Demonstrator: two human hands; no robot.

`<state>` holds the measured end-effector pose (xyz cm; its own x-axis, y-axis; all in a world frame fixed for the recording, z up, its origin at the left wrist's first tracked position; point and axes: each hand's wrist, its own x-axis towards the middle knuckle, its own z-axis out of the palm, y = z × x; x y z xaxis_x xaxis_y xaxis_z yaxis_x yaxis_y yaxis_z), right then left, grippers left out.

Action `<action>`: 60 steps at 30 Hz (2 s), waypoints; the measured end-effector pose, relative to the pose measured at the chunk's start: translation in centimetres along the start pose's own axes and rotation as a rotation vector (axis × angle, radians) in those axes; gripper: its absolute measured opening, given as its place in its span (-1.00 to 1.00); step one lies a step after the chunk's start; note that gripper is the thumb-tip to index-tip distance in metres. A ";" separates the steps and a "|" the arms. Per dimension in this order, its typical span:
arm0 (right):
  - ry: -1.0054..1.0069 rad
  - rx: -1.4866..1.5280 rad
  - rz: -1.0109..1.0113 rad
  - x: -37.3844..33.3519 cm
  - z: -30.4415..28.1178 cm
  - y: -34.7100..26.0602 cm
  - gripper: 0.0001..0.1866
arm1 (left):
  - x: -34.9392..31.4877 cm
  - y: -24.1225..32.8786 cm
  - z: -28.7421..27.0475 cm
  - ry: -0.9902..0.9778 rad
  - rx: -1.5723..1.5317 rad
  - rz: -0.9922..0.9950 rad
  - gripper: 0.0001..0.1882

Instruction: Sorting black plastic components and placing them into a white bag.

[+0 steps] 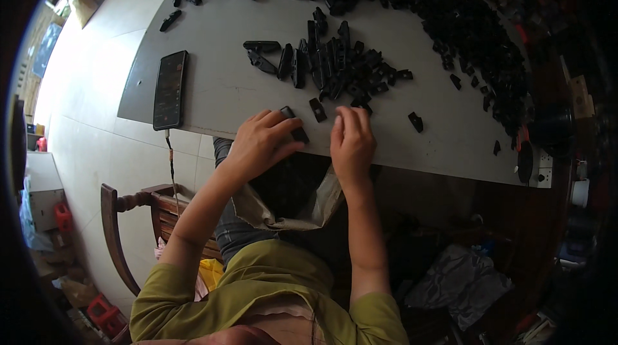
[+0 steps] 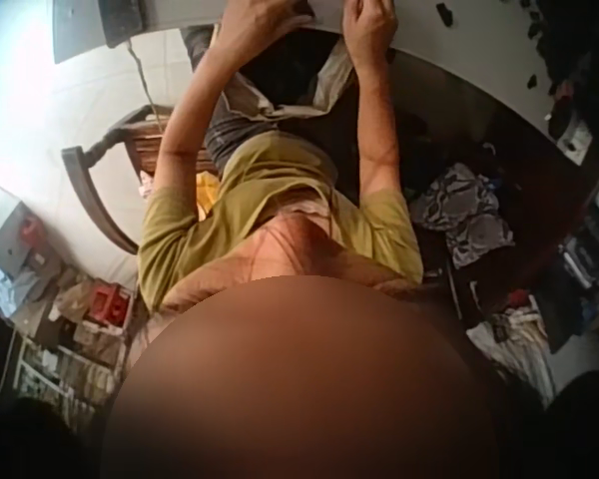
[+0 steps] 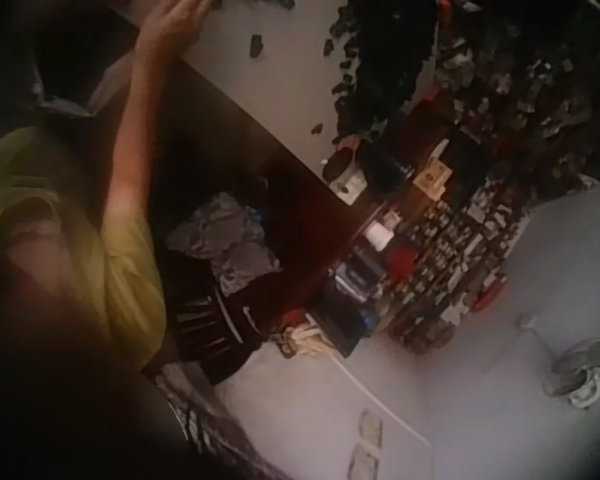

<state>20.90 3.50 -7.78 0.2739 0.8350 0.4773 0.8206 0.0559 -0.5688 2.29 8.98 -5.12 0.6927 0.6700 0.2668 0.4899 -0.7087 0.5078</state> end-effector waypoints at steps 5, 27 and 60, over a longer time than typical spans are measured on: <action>-0.042 0.050 0.008 0.3 -0.6 -0.4 -0.82 | -0.3 -0.7 0.1 0.046 -0.016 -0.019 -0.73; -0.321 0.459 -0.153 1.2 0.0 -2.1 -0.63 | -0.5 -3.4 0.5 0.053 -0.389 0.044 -0.75; -0.499 0.163 -0.325 -1.5 -2.9 -1.4 -0.68 | 2.5 -5.7 -1.5 0.258 -0.303 -0.024 -0.66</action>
<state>20.78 0.53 -5.76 -0.2769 0.9145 0.2950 0.7244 0.4003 -0.5612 0.38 15.03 -6.12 0.5085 0.7467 0.4288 0.2994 -0.6203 0.7250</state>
